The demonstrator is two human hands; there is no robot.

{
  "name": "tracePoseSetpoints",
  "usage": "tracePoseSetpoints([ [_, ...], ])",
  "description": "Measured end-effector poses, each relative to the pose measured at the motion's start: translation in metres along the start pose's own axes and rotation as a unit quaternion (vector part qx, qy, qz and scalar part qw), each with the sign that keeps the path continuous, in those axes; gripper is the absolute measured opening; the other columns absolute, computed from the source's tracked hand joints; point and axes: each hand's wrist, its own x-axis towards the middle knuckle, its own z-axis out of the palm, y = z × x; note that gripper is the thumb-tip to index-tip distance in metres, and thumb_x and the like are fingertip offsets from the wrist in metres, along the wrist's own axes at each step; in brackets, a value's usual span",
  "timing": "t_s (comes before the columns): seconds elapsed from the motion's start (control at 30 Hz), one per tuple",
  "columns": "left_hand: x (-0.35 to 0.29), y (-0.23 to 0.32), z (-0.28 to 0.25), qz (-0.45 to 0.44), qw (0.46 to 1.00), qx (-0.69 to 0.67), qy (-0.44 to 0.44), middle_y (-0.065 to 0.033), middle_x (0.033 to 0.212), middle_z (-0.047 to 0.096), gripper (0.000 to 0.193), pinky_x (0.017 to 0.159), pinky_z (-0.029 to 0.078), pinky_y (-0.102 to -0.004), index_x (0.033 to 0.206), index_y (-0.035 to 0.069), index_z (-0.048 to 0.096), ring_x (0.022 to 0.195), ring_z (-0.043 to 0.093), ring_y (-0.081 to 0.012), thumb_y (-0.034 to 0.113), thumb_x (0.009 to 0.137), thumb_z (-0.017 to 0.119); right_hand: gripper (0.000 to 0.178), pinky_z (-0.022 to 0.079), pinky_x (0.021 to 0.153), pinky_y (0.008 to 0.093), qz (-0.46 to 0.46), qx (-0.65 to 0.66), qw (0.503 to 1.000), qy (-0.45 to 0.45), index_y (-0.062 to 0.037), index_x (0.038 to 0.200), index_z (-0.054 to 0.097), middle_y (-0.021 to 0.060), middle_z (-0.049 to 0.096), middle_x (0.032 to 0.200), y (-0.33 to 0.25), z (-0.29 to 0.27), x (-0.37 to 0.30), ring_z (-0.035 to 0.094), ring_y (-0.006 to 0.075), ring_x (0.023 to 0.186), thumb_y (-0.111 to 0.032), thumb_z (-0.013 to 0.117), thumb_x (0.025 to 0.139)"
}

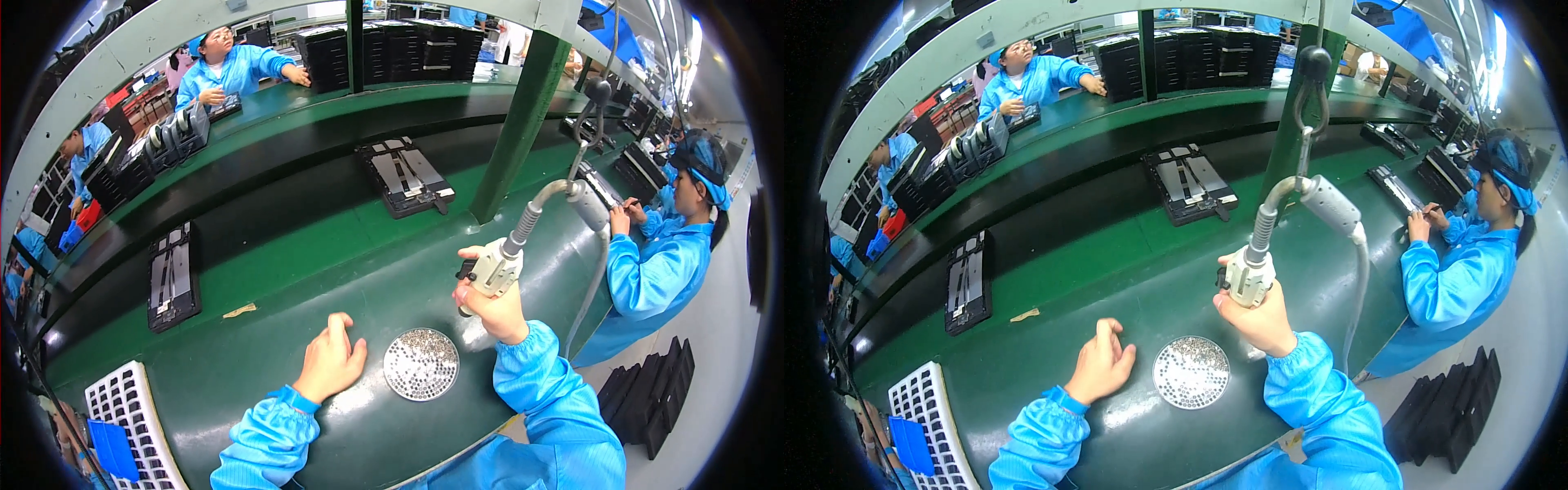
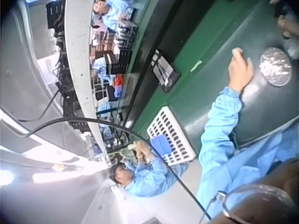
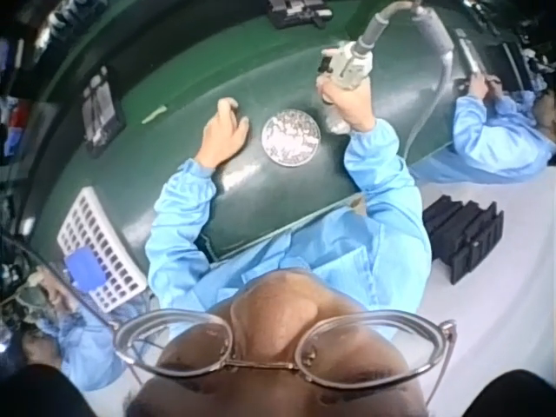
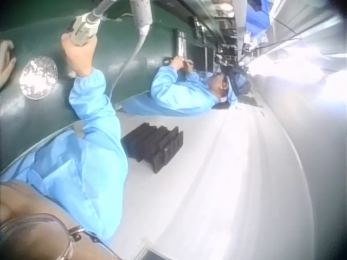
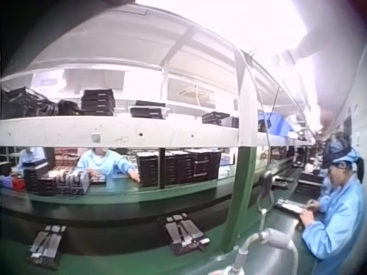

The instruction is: The person fastens screws from a screw tray into an electronic device frame using an electric screwdriver.

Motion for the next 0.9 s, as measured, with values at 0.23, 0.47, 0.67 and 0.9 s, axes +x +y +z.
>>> tracePoseSetpoints([
  [0.23,0.076,-0.015,0.001,-0.078,0.995,0.028,-0.054,-0.0144,0.089,0.056,0.03,0.074,0.048,-0.0415,0.099,0.002,0.057,0.082,0.058,-0.0314,0.019,0.078,0.068,0.046,0.046,0.072,0.0245,0.069,0.039,0.996,-0.048,-0.0035,0.121,0.055,-0.0022,0.056,0.087,-0.012,-0.007,-0.003,0.054,0.0061,0.079,-0.001,0.067,0.077],
  [0.47,0.17,-0.011,0.046,0.01,0.995,0.088,0.035,-0.0167,0.11,0.053,0.032,0.089,0.047,-0.0412,0.102,0.0,0.057,0.105,0.055,-0.0351,0.013,0.075,0.07,0.033,0.047,0.081,0.028,0.029,-0.018,0.999,-0.038,-0.0014,0.11,0.06,0.0014,0.063,0.094,-0.008,-0.025,-0.001,0.056,0.0099,0.089,-0.005,0.066,0.078],
  [0.67,0.241,-0.026,0.088,0.076,0.987,0.145,0.009,-0.0239,0.139,0.037,0.058,0.105,0.039,-0.0421,0.121,0.001,0.053,0.132,0.034,-0.0403,0.022,0.073,0.077,0.033,0.048,0.076,0.0268,0.026,-0.06,0.997,-0.038,-0.0022,0.11,0.059,0.0001,0.063,0.087,-0.005,-0.035,0.001,0.058,0.0074,0.081,-0.003,0.067,0.078],
  [0.9,0.274,-0.039,0.104,0.141,0.934,0.327,0.004,-0.0193,0.139,0.041,0.061,0.09,0.048,-0.0546,0.127,0.005,0.049,0.129,0.039,-0.0424,0.04,0.081,0.07,0.029,0.047,0.073,0.0264,0.033,-0.08,0.995,-0.041,-0.0032,0.105,0.061,-0.0009,0.062,0.086,-0.008,-0.04,0.003,0.056,0.0083,0.079,-0.005,0.068,0.077],
])
